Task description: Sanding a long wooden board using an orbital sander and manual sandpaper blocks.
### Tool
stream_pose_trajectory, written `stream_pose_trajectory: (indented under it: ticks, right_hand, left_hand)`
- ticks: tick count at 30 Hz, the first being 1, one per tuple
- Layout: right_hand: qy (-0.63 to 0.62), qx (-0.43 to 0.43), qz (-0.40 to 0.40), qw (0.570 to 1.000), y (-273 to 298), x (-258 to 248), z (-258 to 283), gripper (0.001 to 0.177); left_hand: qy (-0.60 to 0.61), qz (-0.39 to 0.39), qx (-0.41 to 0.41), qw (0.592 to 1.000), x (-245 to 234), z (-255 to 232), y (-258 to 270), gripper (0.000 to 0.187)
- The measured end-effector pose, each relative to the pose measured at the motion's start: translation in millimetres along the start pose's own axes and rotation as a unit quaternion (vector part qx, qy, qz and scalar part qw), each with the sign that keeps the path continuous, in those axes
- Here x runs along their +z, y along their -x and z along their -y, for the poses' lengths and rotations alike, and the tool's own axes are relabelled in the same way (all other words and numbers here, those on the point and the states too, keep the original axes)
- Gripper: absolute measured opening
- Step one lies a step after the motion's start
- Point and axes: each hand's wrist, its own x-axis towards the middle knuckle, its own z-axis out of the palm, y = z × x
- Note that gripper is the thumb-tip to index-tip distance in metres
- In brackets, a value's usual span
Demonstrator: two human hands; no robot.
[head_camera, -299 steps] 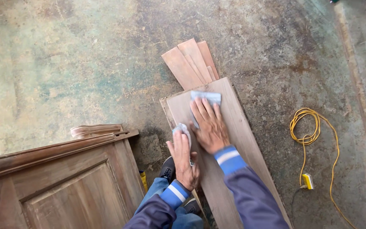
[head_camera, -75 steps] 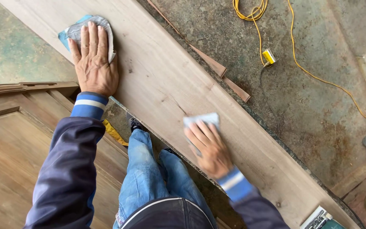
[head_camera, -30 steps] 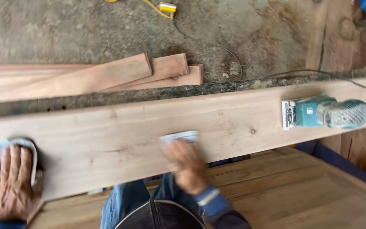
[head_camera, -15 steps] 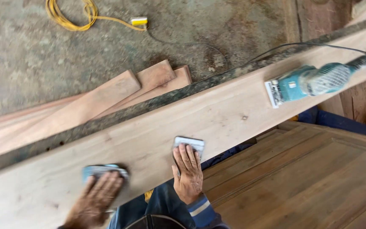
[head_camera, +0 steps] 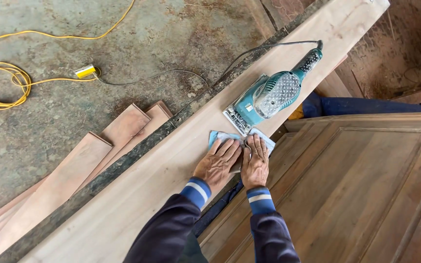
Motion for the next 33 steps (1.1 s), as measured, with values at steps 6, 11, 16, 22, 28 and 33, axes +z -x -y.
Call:
stream_pose_trajectory:
  ticks: [6,11,16,22,28,33]
  right_hand:
    - [-0.018,-0.040,-0.017,0.999,38.1,0.3,40.1,0.042]
    - [-0.199,-0.017,0.158,0.967,161.6,13.1,150.8,0.057]
    - [-0.071,-0.259,0.095,0.958,256.1,-1.8,225.9,0.055]
    - [-0.046,-0.258,0.075,0.962,161.2,-2.9,165.5,0.040]
    - [0.031,-0.130,-0.022,0.991,21.3,6.5,43.8,0.036]
    - [-0.063,-0.113,-0.005,0.992,13.7,0.0,39.4,0.038]
  left_hand:
    - [0.073,-0.043,-0.063,0.994,-10.7,-1.1,45.3,0.067]
    - [0.061,-0.035,-0.058,0.996,-58.1,7.3,219.1,0.068]
    - [0.072,-0.043,-0.119,0.989,-44.1,-19.3,397.3,0.071]
    - [0.107,-0.003,-0.089,0.990,-55.6,-12.3,294.0,0.070]
    - [0.052,-0.033,-0.029,0.998,-20.1,10.1,57.8,0.062]
    - [0.098,-0.080,-0.054,0.991,-6.8,3.7,38.0,0.064]
